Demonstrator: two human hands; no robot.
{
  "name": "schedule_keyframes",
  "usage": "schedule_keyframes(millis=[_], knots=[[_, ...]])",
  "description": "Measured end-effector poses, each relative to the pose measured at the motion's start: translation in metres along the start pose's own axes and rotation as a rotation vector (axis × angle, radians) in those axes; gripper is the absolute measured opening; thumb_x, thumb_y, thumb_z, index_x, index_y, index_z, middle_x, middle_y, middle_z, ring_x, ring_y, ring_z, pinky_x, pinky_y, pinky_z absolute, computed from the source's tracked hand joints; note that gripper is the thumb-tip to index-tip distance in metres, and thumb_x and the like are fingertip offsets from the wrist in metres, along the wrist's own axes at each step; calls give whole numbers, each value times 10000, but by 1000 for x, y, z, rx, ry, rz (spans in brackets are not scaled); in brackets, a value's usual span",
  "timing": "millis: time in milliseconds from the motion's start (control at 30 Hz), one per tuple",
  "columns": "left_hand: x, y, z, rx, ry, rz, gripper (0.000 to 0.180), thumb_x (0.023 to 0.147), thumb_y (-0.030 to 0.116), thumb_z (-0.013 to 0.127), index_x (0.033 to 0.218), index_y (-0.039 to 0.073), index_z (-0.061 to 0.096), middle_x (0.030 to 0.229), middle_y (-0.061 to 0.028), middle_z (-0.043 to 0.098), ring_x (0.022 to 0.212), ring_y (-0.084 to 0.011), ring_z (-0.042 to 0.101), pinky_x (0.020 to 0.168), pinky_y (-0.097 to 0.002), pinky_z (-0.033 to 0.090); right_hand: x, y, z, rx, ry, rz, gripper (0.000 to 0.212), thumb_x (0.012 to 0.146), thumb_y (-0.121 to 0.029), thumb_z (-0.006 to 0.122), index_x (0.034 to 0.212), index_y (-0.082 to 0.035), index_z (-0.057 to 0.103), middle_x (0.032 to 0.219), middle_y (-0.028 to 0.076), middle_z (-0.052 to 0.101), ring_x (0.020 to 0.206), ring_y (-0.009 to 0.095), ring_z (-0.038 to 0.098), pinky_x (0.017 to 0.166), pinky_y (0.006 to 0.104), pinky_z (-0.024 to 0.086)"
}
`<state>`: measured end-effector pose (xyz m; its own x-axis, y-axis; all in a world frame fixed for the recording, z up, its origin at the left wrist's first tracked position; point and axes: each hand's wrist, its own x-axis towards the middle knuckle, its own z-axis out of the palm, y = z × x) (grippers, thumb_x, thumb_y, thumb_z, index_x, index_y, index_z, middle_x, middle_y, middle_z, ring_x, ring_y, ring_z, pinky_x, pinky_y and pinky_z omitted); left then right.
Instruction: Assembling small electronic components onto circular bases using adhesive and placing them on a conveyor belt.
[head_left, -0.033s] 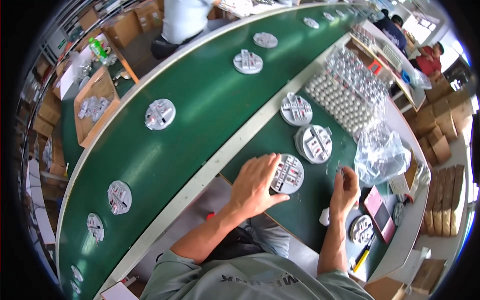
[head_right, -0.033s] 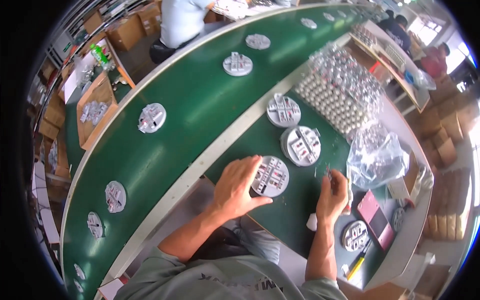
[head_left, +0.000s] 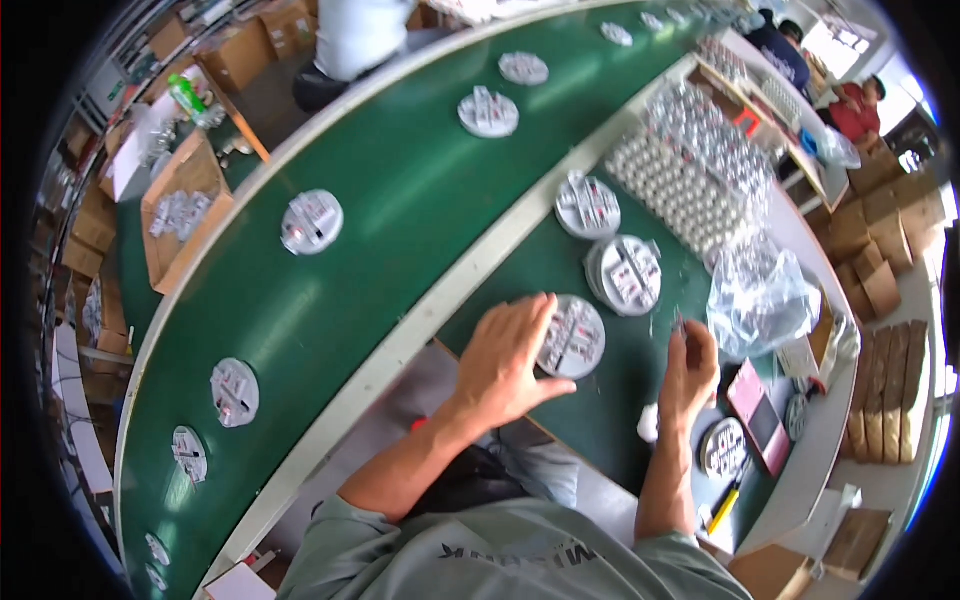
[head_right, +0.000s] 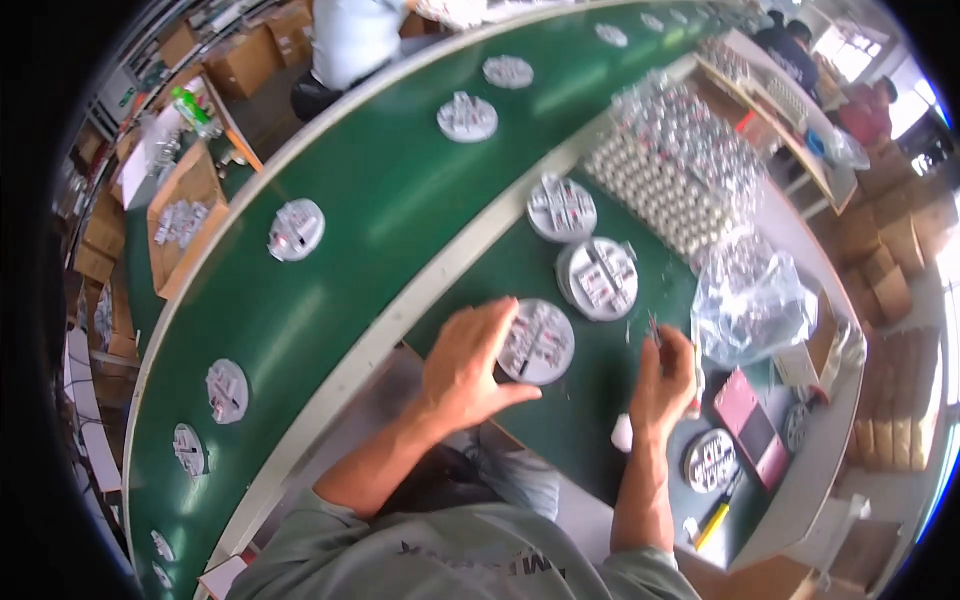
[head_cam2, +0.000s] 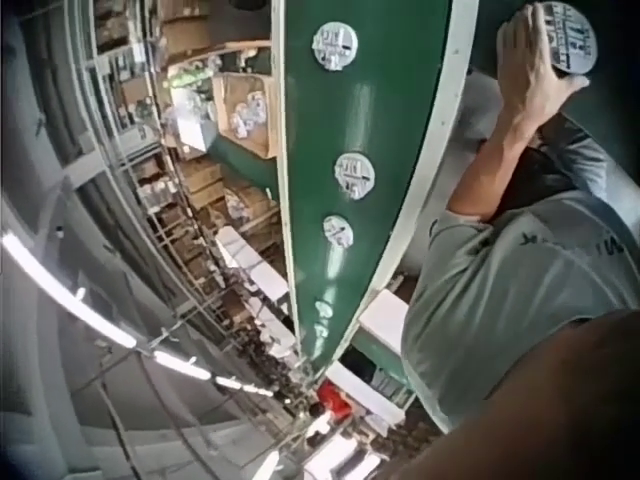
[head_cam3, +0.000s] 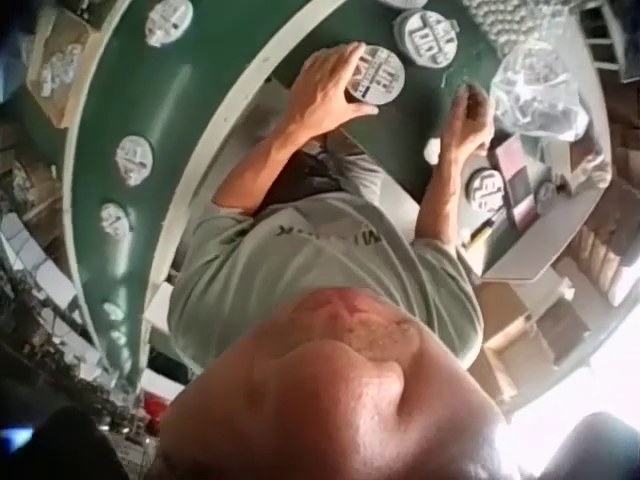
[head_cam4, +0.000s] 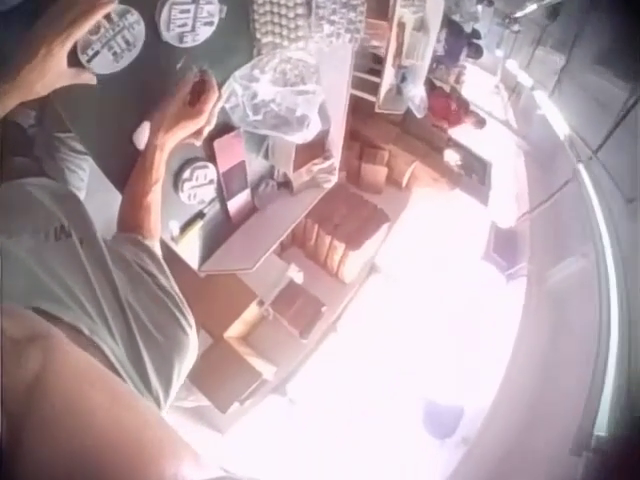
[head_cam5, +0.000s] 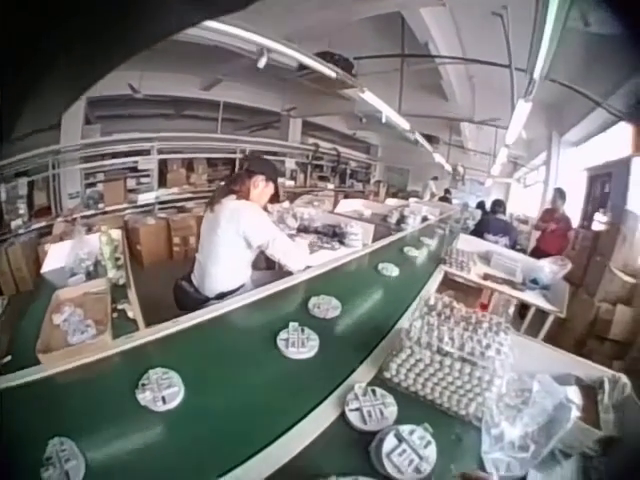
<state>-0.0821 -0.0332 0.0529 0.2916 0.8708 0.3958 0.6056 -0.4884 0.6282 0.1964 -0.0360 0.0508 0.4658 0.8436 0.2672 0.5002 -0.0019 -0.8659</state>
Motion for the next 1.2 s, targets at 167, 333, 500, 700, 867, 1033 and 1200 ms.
schedule_keyframes(millis=[167,333,500,700,867,1033,1200], knots=[[6,-27,17,-96,-18,-29,1115,632,189,996,1576,15,429,1451,-182,616,1311,-397,587,1106,-499,464,-1,-49,36,42,-411,-165,182,912,-13,783,1088,-15,734,995,81,745,927,162,707,883,301,559],[13,-34,31,-110,11,9,1078,651,195,985,1560,15,432,1363,-185,647,1253,-391,609,1093,-506,454,-1,-52,60,-105,-558,-511,182,867,-23,797,1043,-21,754,1044,122,762,896,282,738,831,359,591],[5,-29,39,-75,31,27,1070,638,178,988,1547,16,448,1302,-161,672,1211,-370,627,1064,-496,466,-12,-46,82,-122,-633,-641,184,848,-28,794,1029,-21,759,1057,126,763,913,337,724,824,410,591],[12,-29,40,-40,25,12,1039,618,140,983,1522,12,486,1276,-154,681,1188,-363,642,1033,-468,493,-3,-49,79,-36,-739,-497,144,862,-51,762,1004,-41,746,987,126,731,946,368,698,818,451,576],[28,-20,59,-43,37,4,965,633,108,974,1486,1,536,1243,-171,692,1144,-392,663,992,-471,528,12,-40,72,-209,-694,-774,258,803,-33,726,1061,-41,721,961,130,708,933,369,704,806,454,583],[48,-4,79,-45,56,-34,941,671,139,976,1492,7,536,1263,-184,695,1143,-405,671,1003,-481,526,42,-16,48,-191,-701,-668,310,813,-67,726,1120,-35,703,1018,133,719,988,360,704,841,464,582],[53,-5,85,68,33,-43,944,690,230,981,1499,25,540,1335,-168,674,1210,-391,639,1036,-482,501,43,23,-34,-467,35,-426,425,892,-269,814,1234,-46,696,1209,168,737,1090,389,704,913,447,577]])
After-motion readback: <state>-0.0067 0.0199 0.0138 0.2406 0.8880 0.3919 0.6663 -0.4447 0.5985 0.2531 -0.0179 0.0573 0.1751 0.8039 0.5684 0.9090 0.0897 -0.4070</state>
